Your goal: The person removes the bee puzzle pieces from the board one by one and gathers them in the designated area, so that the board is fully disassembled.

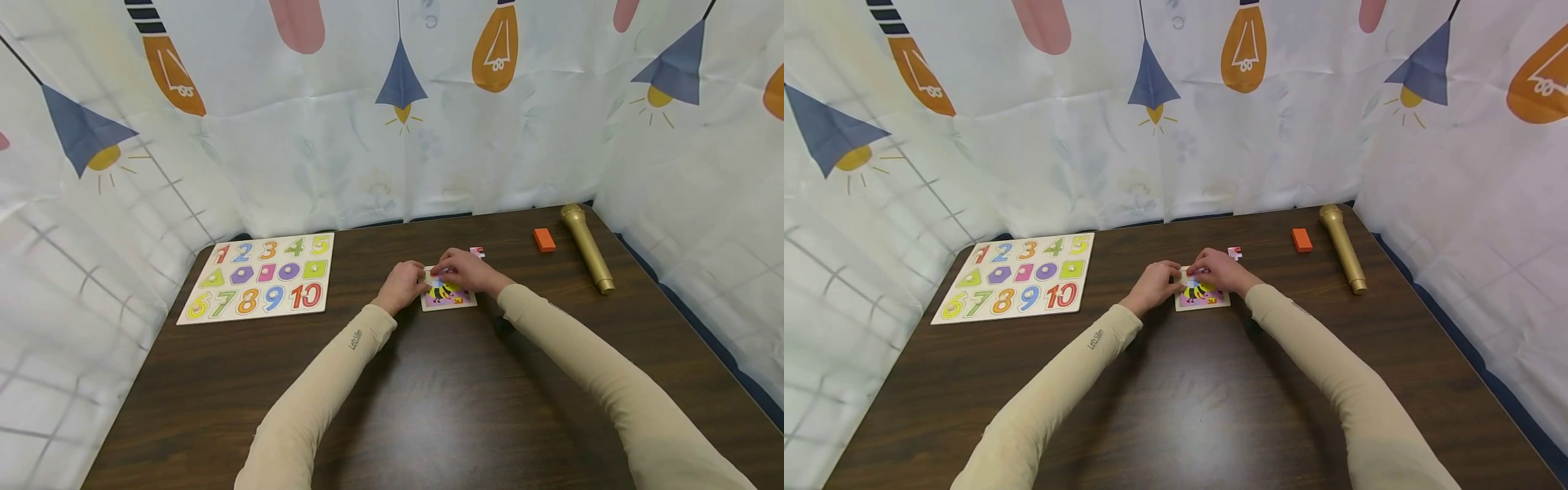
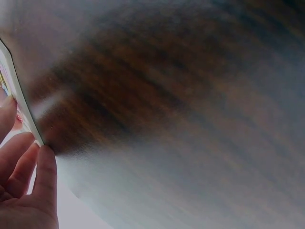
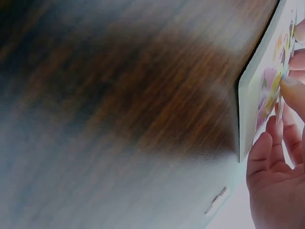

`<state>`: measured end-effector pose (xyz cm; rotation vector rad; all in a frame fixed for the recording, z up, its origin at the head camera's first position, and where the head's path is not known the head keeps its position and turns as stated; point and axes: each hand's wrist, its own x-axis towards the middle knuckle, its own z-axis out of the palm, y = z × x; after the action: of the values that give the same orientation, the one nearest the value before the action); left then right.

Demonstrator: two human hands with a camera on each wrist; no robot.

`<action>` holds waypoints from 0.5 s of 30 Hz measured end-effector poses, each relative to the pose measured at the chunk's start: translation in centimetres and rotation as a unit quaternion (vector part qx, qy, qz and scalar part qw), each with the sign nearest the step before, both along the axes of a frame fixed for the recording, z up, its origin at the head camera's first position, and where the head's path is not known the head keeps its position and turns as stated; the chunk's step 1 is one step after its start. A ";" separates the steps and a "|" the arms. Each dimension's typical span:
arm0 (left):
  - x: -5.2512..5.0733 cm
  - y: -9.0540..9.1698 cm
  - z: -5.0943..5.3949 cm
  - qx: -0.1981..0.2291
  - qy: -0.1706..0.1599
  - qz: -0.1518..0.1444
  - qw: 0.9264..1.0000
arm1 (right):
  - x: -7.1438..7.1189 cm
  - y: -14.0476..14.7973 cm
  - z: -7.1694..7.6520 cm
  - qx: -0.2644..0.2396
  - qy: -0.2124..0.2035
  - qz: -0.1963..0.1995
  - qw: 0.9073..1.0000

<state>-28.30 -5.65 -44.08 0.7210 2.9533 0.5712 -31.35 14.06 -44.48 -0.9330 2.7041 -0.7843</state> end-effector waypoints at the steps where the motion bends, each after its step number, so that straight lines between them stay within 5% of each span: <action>1: 0.0 0.0 0.0 0.000 -0.001 0.000 1.000 | 0.0 0.0 0.0 0.001 0.003 0.001 1.000; 15: 0.0 0.0 0.1 0.003 -0.004 0.001 1.000 | 0.1 0.4 0.3 0.007 0.036 0.012 0.999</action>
<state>-28.34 -5.62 -43.99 0.7139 2.9462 0.5832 -31.25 14.48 -44.20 -1.0076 2.7507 -0.7388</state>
